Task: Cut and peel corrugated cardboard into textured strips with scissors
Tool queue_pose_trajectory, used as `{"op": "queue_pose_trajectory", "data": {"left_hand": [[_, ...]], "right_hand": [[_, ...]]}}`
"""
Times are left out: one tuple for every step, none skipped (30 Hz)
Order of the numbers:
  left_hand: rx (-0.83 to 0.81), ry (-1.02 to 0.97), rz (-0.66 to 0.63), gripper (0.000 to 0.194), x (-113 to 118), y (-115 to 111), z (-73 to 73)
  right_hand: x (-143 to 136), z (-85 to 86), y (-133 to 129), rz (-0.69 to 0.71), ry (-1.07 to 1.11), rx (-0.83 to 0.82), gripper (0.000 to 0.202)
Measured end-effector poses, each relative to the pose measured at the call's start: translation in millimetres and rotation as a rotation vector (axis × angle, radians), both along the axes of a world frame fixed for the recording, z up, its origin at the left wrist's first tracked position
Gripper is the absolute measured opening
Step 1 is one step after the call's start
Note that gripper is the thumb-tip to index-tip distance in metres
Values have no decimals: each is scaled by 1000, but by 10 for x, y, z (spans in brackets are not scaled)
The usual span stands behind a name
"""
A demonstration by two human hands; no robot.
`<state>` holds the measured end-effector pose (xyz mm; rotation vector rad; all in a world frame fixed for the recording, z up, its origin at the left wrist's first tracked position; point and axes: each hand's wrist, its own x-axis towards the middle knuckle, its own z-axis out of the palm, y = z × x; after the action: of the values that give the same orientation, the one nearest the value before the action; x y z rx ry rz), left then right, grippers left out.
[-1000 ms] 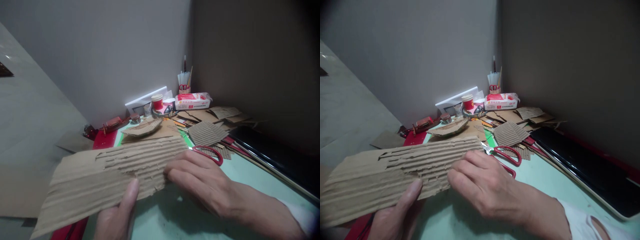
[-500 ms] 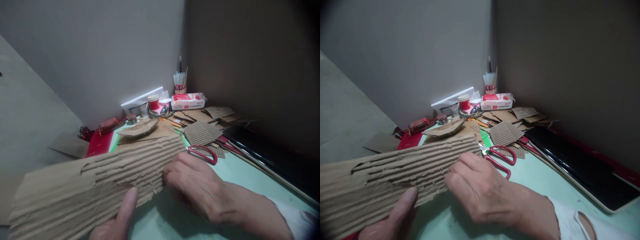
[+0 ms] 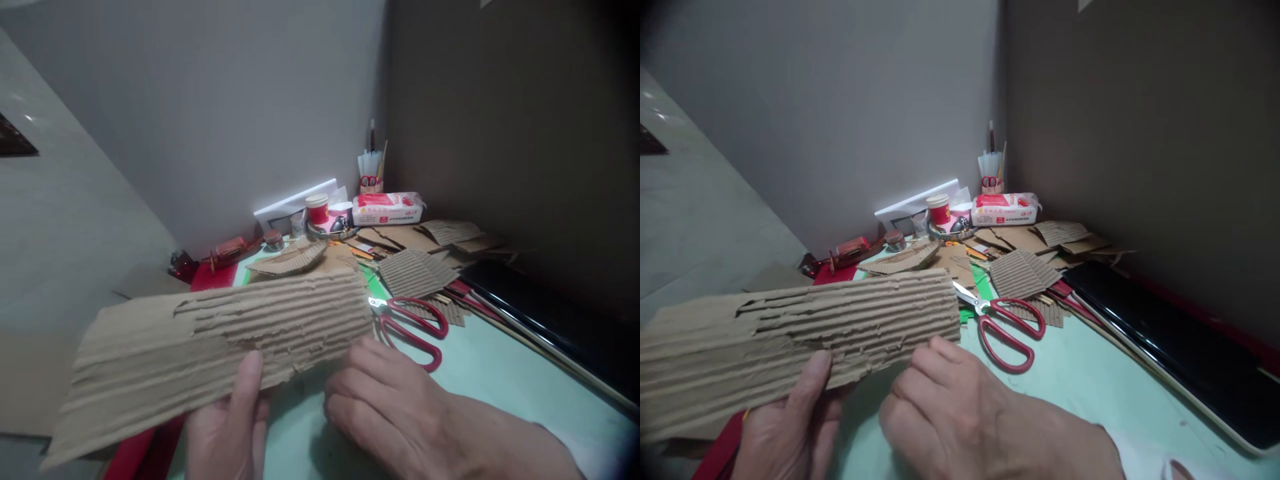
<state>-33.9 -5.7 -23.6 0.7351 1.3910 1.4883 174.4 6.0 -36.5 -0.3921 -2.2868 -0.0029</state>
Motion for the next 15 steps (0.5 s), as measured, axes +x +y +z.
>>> {"op": "queue_pose_trajectory", "data": {"left_hand": [[-18, -40, -9, 40, 22, 0, 22], [-2, -58, -10, 40, 40, 1, 32], [28, -62, -7, 39, 52, 3, 33], [52, -61, -5, 38, 59, 5, 28], [77, -60, 5, 37, 62, 8, 20], [87, -66, 10, 36, 60, 10, 14], [90, -80, 10, 35, 55, 12, 12], [83, -95, 0, 33, 49, 16, 18], [86, -107, -9, 32, 43, 21, 33], [104, -116, -16, 31, 38, 28, 56], [140, -123, -15, 30, 36, 39, 86], [179, -135, 0, 29, 37, 53, 120], [214, -153, 31, 30, 39, 69, 155], [238, -181, 67, 33, 42, 88, 188], [251, -219, 94, 37, 43, 109, 216]], "right_hand": [[-5, -9, 7, -16, 16, -4, 39], [-8, -14, 16, -43, 30, -14, 39], [-9, -14, 27, -73, 37, -26, 40], [-7, -9, 40, -104, 41, -36, 39], [-1, 1, 53, -132, 47, -41, 36], [10, 15, 70, -155, 56, -40, 31], [29, 29, 91, -175, 75, -26, 26], [58, 43, 118, -197, 96, -1, 20], [99, 54, 151, -229, 122, 41, 14], [154, 61, 192, -278, 133, 83, 11], [224, 62, 240, -347, 108, 110, 10], [309, 56, 294, -425, 73, 130, 11], [404, 41, 352, -520, -7, 115, 11], [505, 17, 413, -597, -104, 64, 14], [608, -16, 474, -623, -144, 32, 16]]}}
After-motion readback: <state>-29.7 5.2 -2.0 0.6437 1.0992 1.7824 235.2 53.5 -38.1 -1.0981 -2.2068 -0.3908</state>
